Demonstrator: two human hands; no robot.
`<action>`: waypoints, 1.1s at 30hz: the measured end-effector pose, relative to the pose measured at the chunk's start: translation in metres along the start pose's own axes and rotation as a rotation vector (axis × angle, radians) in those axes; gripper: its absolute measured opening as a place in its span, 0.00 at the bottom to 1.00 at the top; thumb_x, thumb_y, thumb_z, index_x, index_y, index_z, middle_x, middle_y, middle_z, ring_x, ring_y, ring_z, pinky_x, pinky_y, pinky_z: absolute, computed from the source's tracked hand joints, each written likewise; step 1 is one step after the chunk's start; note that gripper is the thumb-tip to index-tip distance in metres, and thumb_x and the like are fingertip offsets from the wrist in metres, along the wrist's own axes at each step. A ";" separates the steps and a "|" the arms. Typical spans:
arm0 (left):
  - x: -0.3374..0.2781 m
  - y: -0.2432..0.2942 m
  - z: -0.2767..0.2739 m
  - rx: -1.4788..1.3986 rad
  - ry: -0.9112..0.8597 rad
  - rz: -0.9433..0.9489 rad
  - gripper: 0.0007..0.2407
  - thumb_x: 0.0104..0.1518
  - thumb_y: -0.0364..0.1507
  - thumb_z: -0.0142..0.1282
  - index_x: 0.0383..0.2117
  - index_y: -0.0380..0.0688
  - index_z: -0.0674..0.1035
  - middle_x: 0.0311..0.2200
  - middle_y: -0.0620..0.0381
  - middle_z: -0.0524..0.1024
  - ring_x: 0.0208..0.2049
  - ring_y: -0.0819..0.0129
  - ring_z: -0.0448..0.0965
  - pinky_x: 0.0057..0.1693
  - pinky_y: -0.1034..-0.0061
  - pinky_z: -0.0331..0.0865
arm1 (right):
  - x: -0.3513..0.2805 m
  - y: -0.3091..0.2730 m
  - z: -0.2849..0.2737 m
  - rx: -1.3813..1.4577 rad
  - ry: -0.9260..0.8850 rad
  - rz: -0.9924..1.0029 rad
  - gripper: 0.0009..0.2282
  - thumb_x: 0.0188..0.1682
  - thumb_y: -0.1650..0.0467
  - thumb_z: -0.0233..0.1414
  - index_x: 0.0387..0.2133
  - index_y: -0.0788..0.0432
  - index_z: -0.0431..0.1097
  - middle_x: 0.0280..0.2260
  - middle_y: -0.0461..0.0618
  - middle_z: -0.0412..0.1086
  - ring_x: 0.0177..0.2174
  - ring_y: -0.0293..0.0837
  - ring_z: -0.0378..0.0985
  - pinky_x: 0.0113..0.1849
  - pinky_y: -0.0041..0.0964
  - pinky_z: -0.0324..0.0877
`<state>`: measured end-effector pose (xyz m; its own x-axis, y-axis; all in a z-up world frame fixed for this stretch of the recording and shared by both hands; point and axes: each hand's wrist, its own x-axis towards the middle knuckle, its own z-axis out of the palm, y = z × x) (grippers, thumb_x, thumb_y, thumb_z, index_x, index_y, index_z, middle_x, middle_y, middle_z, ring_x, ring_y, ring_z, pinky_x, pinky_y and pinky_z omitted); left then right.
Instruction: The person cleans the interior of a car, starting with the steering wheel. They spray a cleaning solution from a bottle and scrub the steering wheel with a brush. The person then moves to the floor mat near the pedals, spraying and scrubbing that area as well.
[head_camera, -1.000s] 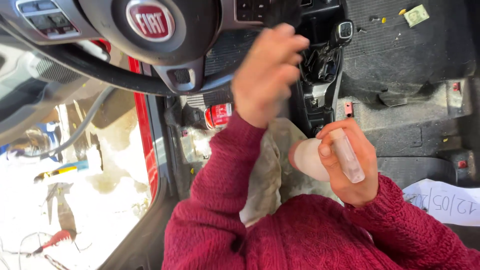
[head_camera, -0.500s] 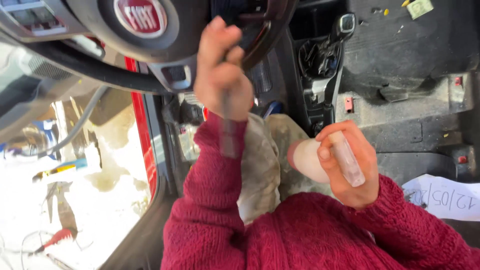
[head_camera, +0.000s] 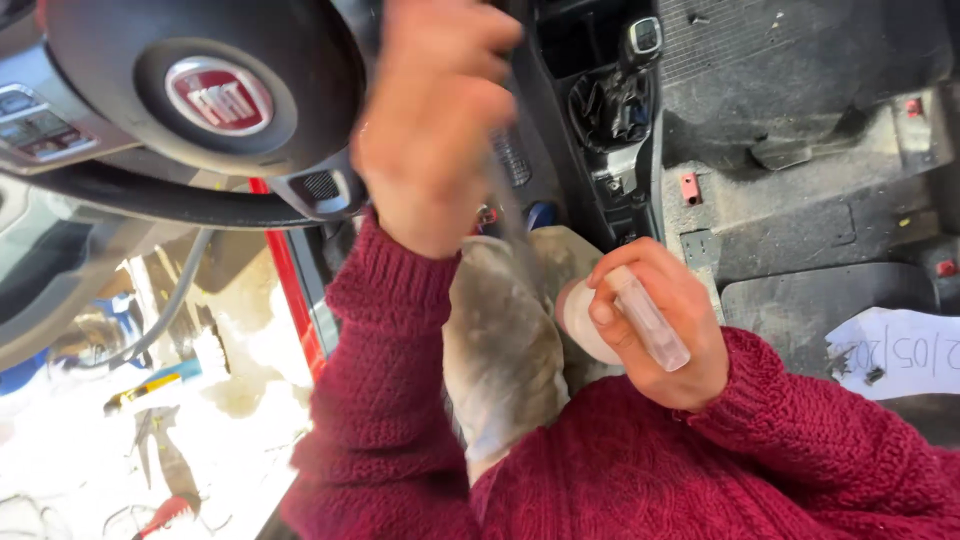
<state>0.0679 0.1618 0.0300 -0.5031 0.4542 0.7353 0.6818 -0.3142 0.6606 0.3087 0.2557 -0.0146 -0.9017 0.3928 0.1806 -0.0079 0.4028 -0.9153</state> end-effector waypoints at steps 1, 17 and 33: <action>-0.001 -0.008 0.000 -0.008 -0.035 0.055 0.02 0.58 0.16 0.51 0.33 0.34 0.74 0.45 0.47 0.77 0.46 0.53 0.77 0.54 0.67 0.72 | 0.000 -0.001 0.000 0.023 -0.004 -0.021 0.05 0.53 0.71 0.53 0.33 0.62 0.68 0.39 0.52 0.70 0.35 0.46 0.75 0.38 0.35 0.70; 0.011 0.015 0.002 0.406 0.023 0.006 0.09 0.56 0.08 0.51 0.29 0.35 0.71 0.38 0.47 0.75 0.35 0.64 0.78 0.45 0.78 0.75 | -0.001 0.001 -0.003 0.006 -0.021 -0.091 0.03 0.52 0.74 0.55 0.33 0.62 0.68 0.39 0.52 0.70 0.37 0.48 0.75 0.40 0.36 0.70; -0.015 0.004 0.030 0.302 0.197 0.102 0.10 0.61 0.09 0.53 0.32 0.38 0.68 0.44 0.46 0.77 0.48 0.55 0.80 0.49 0.72 0.79 | -0.005 -0.001 0.000 0.000 -0.033 -0.009 0.03 0.51 0.74 0.54 0.33 0.62 0.69 0.39 0.52 0.71 0.36 0.46 0.76 0.39 0.35 0.69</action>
<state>0.0940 0.1787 0.0174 -0.4971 0.2546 0.8295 0.8447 -0.0766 0.5297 0.3133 0.2532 -0.0142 -0.9155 0.3613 0.1771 -0.0164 0.4062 -0.9136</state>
